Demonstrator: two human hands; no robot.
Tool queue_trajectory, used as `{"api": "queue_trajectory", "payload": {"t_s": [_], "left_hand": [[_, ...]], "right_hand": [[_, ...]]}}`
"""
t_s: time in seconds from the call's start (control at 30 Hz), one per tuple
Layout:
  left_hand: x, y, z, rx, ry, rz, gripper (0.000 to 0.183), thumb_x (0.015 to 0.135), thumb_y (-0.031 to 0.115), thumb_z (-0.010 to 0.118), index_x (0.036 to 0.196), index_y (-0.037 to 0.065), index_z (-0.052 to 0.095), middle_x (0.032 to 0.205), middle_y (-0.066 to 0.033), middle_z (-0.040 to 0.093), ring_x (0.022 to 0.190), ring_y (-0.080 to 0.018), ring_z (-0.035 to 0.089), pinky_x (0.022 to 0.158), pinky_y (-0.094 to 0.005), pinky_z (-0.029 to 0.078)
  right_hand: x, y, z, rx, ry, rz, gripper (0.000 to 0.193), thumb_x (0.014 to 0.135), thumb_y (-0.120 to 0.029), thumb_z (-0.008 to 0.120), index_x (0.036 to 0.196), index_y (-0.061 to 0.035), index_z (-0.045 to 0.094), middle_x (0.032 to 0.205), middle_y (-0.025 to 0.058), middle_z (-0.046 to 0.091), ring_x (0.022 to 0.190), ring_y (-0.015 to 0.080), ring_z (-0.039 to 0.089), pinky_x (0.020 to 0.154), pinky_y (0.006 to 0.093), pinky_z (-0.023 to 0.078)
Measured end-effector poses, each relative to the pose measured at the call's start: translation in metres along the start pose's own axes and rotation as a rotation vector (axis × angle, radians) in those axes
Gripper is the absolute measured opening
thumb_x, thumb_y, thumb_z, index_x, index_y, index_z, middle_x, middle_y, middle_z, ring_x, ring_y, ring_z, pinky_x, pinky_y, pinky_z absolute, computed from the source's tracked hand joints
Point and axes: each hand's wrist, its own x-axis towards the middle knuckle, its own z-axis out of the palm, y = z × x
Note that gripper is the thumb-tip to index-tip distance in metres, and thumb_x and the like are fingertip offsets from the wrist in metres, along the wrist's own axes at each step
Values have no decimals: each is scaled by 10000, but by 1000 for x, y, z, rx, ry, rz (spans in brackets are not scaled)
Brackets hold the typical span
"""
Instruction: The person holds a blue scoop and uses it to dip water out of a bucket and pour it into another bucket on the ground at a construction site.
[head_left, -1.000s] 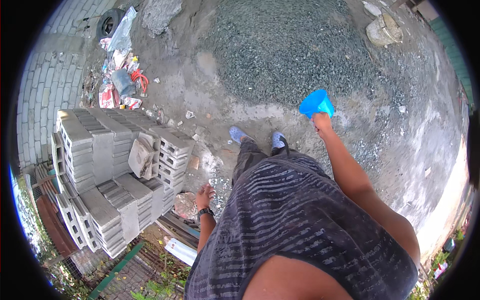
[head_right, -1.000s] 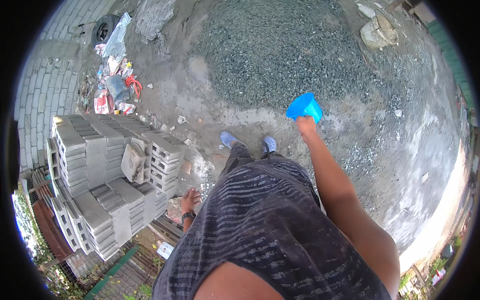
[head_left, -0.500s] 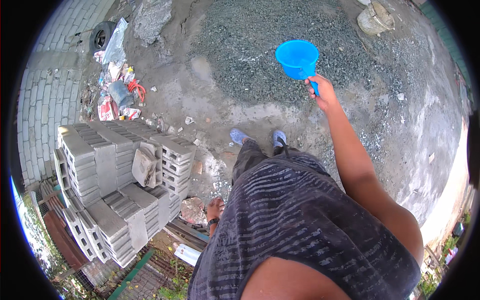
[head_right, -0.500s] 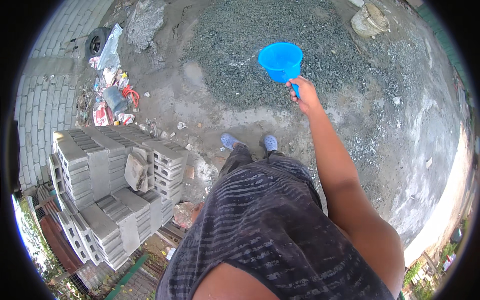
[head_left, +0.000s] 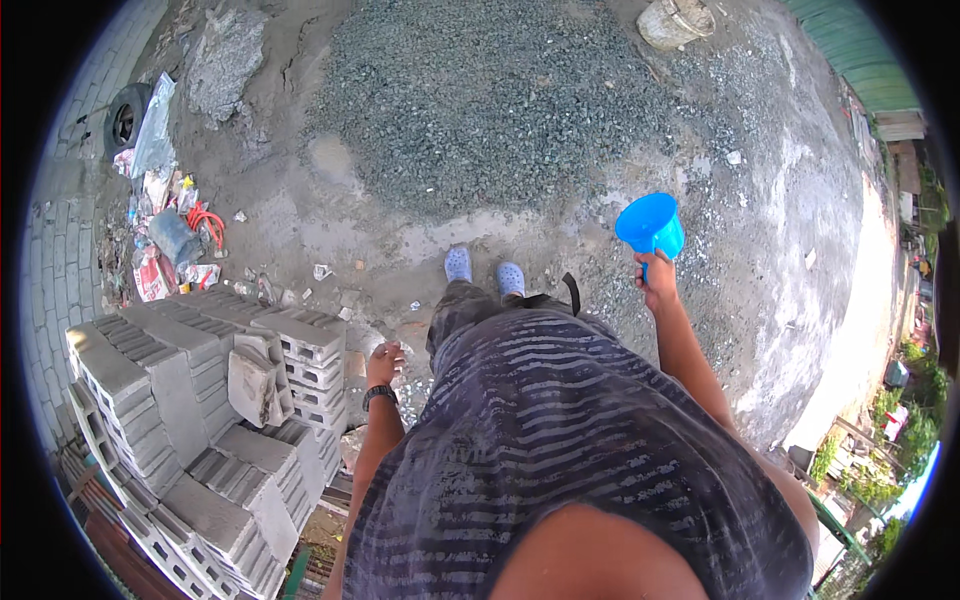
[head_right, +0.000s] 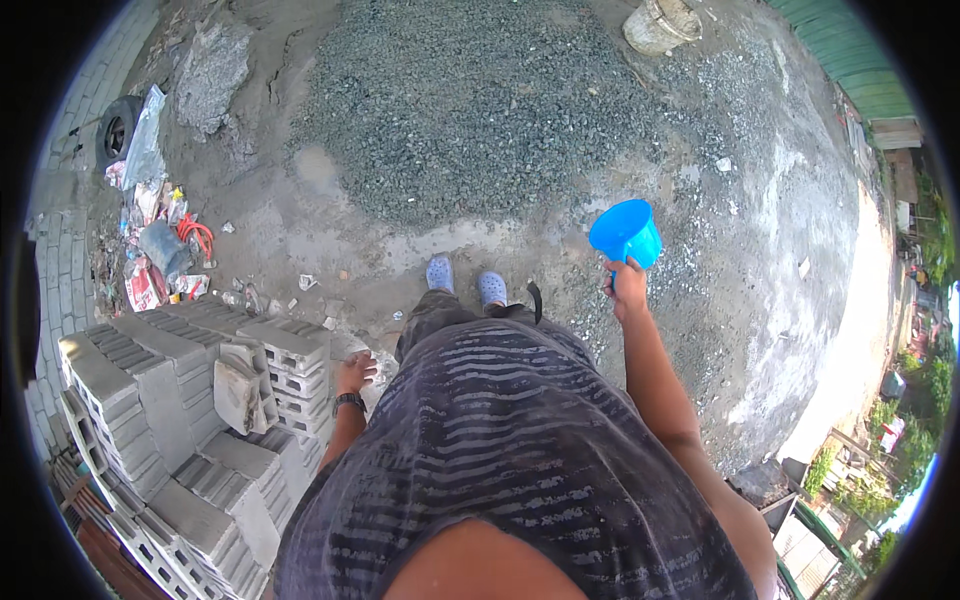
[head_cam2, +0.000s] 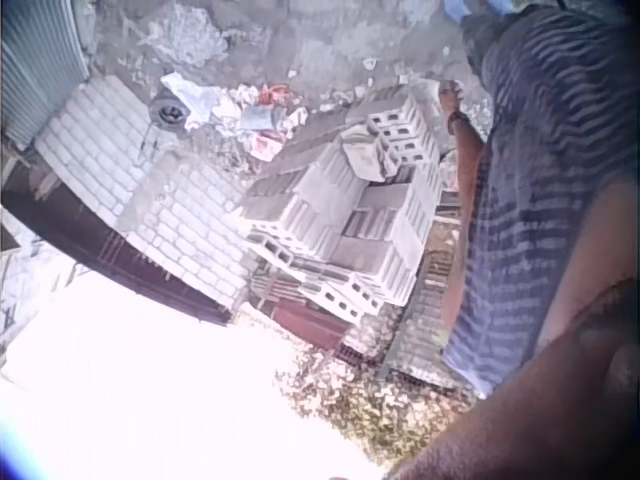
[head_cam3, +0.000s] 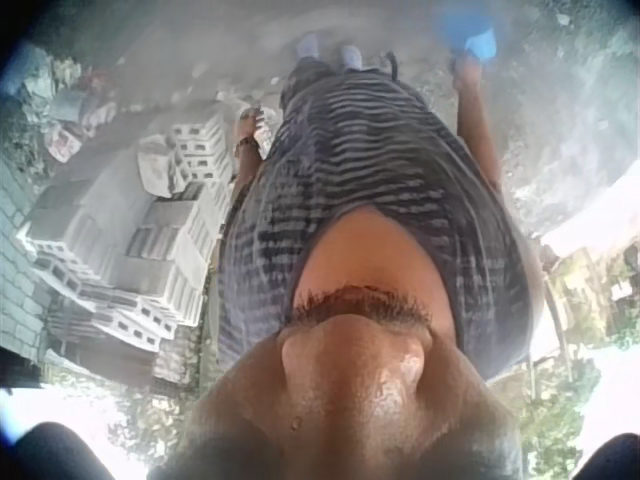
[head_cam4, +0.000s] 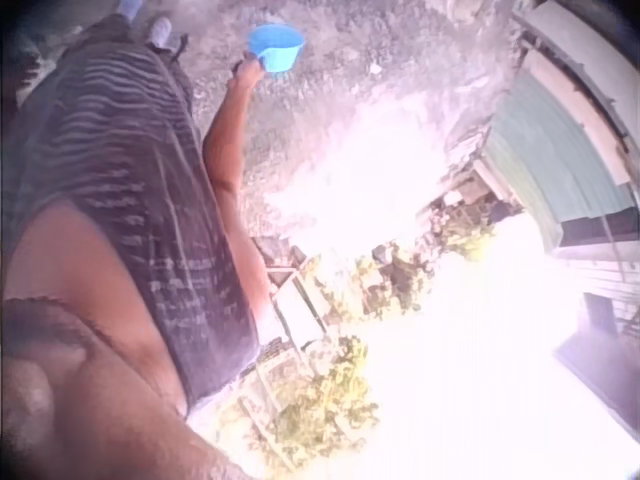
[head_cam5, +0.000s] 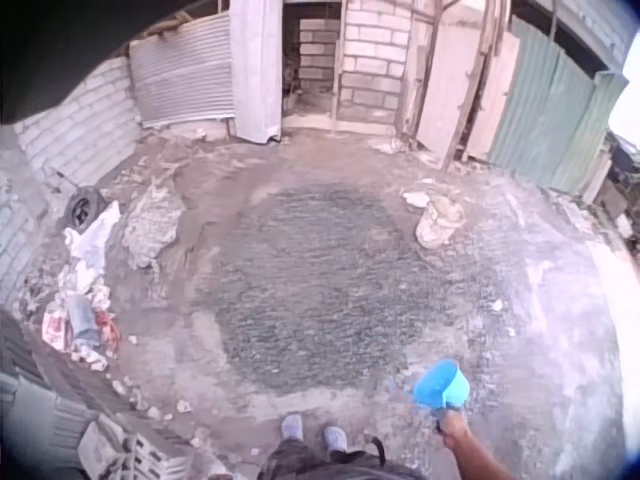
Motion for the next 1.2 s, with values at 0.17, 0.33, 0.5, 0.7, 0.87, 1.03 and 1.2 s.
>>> {"api": "queue_trajectory", "payload": {"t_s": [0.17, 0.33, 0.5, 0.7, 0.87, 1.03, 1.2], "left_hand": [[53, 82, -38, -92, -16, 104, 348, 836, 272, 680, 1144, 111, 661, 848, -6, 675, 709, -123, 626, 554, -275, 456], [72, 147, -62, -130, -18, 205, 372, 810, 270, 687, 1147, 114, 664, 873, -8, 663, 730, -125, 625, 580, -279, 466], [90, 142, -88, -75, -10, 215, 367, 844, 299, 679, 1155, 104, 664, 940, -20, 677, 759, -135, 645, 604, -283, 482], [97, 83, -99, 86, -51, 20, 392, 896, 401, 666, 1163, 114, 664, 949, -35, 706, 795, -160, 682, 605, -296, 496], [102, 71, -100, 162, -126, -76, 372, 911, 387, 614, 1165, 115, 636, 939, -45, 702, 710, -172, 643, 600, -341, 497], [132, 108, -101, 88, -128, -55, 326, 893, 367, 647, 1112, 127, 671, 900, -17, 692, 726, -144, 657, 557, -302, 480], [166, 158, -99, -85, -121, 163, 287, 882, 316, 637, 1078, 111, 680, 880, -16, 686, 680, -127, 624, 550, -292, 467]], "right_hand": [[-8, -8, 28, -130, 54, -41, 332, 833, -66, 586, 1161, -12, 593, 844, 32, 584, 546, 85, 474, 427, 235, 376], [3, -38, 89, -155, 2, -115, 393, 800, -66, 615, 1180, 36, 599, 703, 26, 525, 497, 115, 480, 406, 281, 350], [24, -91, 159, -462, -3, -423, 325, 830, -89, 615, 1145, -10, 630, 737, 4, 554, 491, 78, 460, 434, 243, 363], [3, -181, 195, -20, -162, -400, 335, 856, -107, 602, 1175, -5, 614, 880, 43, 642, 629, 90, 515, 551, 277, 414], [-11, -227, 171, 280, -155, -427, 292, 883, -88, 590, 1168, -31, 606, 939, 46, 650, 628, 90, 496, 557, 268, 410], [-15, -230, 114, 478, -81, -422, 279, 905, -86, 578, 1181, -45, 587, 981, 46, 652, 652, 93, 499, 560, 263, 408], [-29, -207, 76, 456, 163, -405, 236, 907, -73, 577, 1143, -60, 577, 974, 34, 641, 658, 89, 502, 536, 248, 408]]}}
